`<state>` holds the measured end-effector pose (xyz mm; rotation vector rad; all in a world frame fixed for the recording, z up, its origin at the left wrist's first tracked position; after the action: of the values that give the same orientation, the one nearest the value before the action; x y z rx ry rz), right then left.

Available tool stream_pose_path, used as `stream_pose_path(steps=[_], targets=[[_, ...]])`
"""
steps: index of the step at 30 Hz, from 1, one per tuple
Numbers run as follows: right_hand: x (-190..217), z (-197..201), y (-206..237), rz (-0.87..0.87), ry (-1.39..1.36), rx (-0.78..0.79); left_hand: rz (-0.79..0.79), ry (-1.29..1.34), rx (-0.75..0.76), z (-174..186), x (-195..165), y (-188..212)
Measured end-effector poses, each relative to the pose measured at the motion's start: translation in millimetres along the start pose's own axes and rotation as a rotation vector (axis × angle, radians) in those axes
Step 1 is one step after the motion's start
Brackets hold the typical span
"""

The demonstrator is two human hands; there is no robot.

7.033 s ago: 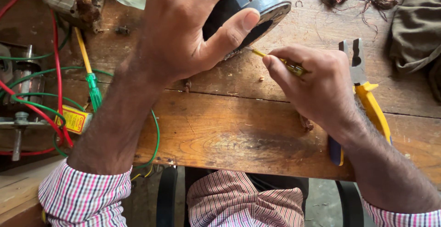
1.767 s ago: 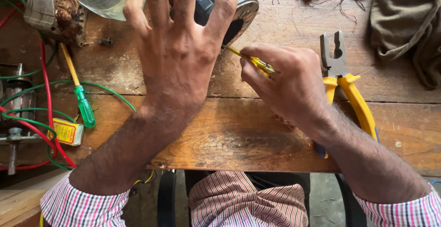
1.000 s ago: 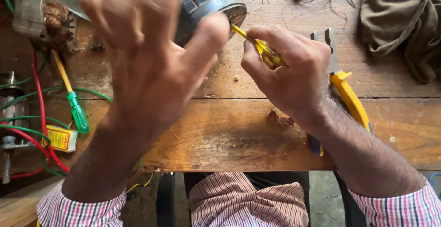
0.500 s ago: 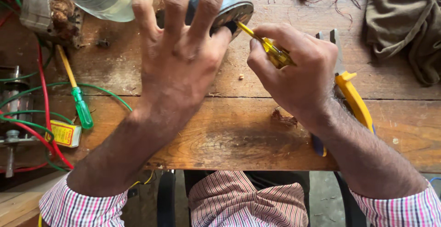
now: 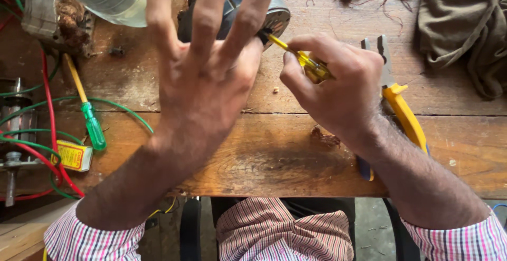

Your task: The person holds an electric motor stator on a wooden workbench and uses a yellow-handled screwdriver to pry burnt insulation and old winding material out of the stator slots, working around the inside of the housing and pulling loosened debris out by hand.

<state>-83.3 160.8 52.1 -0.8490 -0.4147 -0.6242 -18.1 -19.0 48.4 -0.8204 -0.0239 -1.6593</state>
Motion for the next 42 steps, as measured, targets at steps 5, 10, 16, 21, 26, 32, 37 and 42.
stream_pose_path(steps=[5,10,16,21,26,32,37,42], targets=[[3,-1,1,-0.037,-0.014,-0.007,0.063,0.001,0.116,-2,-5,20],[2,-7,-1,-0.030,-0.065,-0.010,0.033,-0.026,0.191,-7,-2,32],[6,-9,-2,-0.034,-0.100,-0.006,-0.070,-0.090,0.153,-4,7,25],[9,-6,-3,-0.035,-0.089,-0.003,-0.068,0.035,-0.164,-3,3,2],[7,-6,-4,-0.053,-0.081,-0.002,-0.017,0.121,-0.243,-8,1,-3],[6,-6,-4,-0.051,-0.100,-0.003,-0.006,0.164,-0.156,-4,3,-2],[8,-7,-3,-0.027,-0.075,-0.011,-0.022,0.039,-0.105,0,6,6],[9,-6,-2,-0.010,-0.079,-0.013,-0.004,-0.019,-0.086,-6,4,8]])
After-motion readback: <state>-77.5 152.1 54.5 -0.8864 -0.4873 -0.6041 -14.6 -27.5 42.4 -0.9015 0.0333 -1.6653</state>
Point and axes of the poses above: each hand's wrist, its own y-axis away from the middle knuckle, its own z-axis out of the back of the hand, x = y × z, the point moved 4 cm from there along -y, towards the middle knuckle, and after that the axes turned 8 degrees about -y, right-handed, at the moved point
